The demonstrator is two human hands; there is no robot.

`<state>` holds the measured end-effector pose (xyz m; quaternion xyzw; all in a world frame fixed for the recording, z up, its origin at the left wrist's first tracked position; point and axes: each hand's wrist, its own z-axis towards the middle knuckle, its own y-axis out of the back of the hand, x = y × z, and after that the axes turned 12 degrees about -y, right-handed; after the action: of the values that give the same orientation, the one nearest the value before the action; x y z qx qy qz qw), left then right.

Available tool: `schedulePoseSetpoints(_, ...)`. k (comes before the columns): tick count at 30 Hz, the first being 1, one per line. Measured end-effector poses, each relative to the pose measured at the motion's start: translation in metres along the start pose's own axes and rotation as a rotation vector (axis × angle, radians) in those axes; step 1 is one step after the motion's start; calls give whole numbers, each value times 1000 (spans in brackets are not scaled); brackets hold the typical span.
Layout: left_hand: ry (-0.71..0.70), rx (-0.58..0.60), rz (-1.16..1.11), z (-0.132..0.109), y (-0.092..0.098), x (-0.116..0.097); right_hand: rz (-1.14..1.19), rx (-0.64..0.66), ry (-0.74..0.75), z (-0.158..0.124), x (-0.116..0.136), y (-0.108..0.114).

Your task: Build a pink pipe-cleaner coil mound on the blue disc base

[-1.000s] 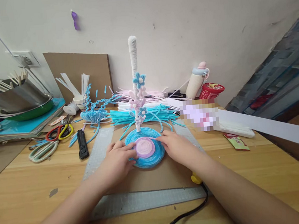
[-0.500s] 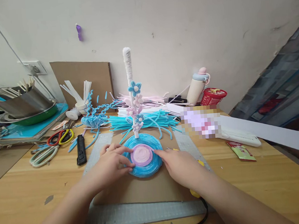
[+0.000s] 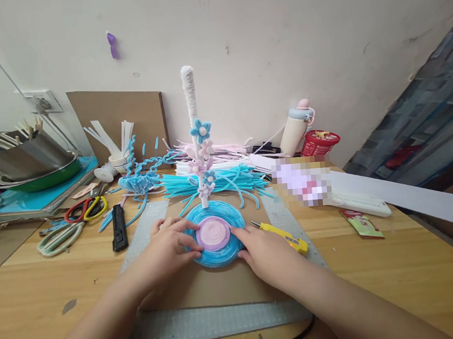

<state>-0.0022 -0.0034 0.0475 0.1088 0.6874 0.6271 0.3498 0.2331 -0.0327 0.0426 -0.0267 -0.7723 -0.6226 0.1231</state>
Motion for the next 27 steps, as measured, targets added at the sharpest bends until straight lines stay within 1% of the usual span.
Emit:
schedulePoseSetpoints(4, -17, -11, -21, 0, 0, 2, 4, 17, -34, -1, 3, 1)
schedulePoseSetpoints(10, -33, -15, -30, -1, 0, 4, -13, 13, -39, -1, 3, 0)
schedulePoseSetpoints(14, -45, 5, -55, 0, -1, 6, -22, 1, -17, 0, 2, -2)
schedulePoseSetpoints(21, -47, 33, -55, 0, 0, 4, 50, 3, 18, 1, -5, -2)
schedulePoseSetpoints(23, -44, 31, -49, 0, 0, 3, 69, -14, 28, 2, -8, 0)
schedulePoseSetpoints(27, -46, 6, -42, -2, -2, 1, 101, -101, 25, 7, -11, 4)
